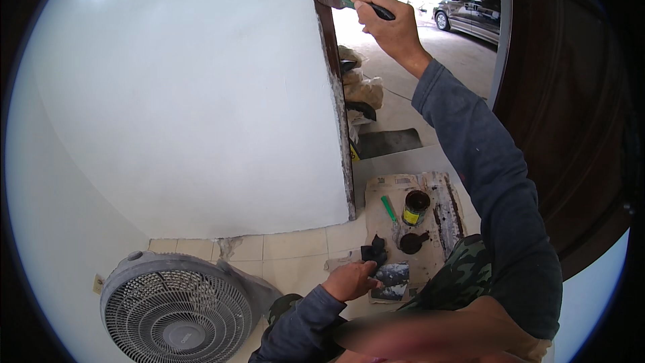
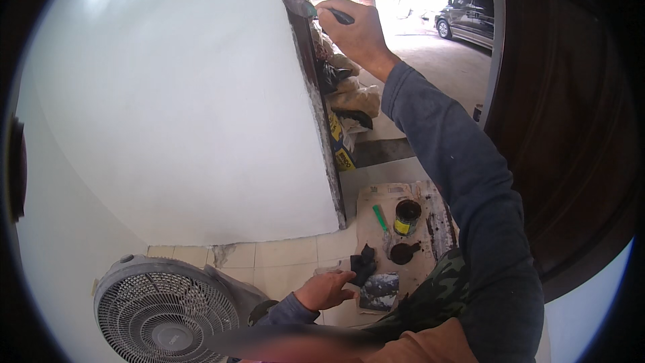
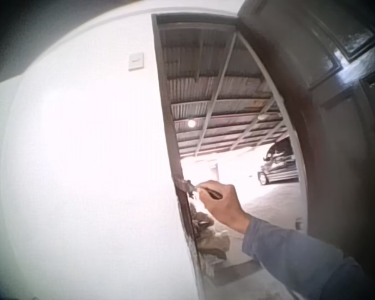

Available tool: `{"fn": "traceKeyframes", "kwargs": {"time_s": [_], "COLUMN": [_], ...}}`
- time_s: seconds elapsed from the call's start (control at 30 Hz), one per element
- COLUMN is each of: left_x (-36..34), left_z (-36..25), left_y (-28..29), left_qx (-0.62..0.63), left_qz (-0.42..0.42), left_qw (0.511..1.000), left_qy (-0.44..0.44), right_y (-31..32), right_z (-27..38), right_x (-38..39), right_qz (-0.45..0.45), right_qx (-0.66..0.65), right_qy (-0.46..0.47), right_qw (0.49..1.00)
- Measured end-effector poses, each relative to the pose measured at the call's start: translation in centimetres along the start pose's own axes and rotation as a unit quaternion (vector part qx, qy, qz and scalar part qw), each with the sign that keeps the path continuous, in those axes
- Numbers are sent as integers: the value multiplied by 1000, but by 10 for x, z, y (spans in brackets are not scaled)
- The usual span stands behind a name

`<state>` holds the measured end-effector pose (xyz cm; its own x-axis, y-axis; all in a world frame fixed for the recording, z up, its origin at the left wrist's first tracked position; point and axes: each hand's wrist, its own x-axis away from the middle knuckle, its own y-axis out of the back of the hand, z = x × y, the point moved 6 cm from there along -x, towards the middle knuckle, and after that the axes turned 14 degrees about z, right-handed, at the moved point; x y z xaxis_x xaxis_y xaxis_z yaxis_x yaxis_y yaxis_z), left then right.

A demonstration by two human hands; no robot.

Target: The person paints a vertical door frame with a brush, repeatedly dipping the brush into a paint can and applying dark paint to the frame. The person occasionally wipes the frame with a cloth while continuing to paint.

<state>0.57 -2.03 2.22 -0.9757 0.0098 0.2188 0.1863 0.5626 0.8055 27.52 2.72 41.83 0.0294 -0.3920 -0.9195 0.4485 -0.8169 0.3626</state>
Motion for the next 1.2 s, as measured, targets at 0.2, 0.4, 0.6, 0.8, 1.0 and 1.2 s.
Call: {"fn": "traceKeyframes", "kwargs": {"time_s": [0.2, 0.4, 0.6, 0.8, 1.0, 1.2], "left_x": [1, 1, 1, 1, 0, 2], "left_z": [1, -1, -3, -3, -4, -8], "left_y": [-1, 1, 2, 2, 1, 5], "left_qx": [0, -1, -2, -3, -6, 2], "left_qz": [8, 14, 73, 60, 76, 66], "left_qw": [1000, 1000, 996, 997, 995, 996], "left_qy": [11, 16, 56, 50, 62, 52], "right_y": [-1, -2, -3, -5, -7, -9], "right_z": [0, -3, -2, -3, -1, -3], "right_x": [5, 9, 13, 18, 24, 30], "right_qz": [-6, 3, 12, 13, 13, 17], "right_qx": [-16, -4, 10, 0, -10, -14], "right_qy": [-20, -25, -12, -23, -24, -33], "right_qw": [1000, 1000, 1000, 1000, 1000, 999]}}
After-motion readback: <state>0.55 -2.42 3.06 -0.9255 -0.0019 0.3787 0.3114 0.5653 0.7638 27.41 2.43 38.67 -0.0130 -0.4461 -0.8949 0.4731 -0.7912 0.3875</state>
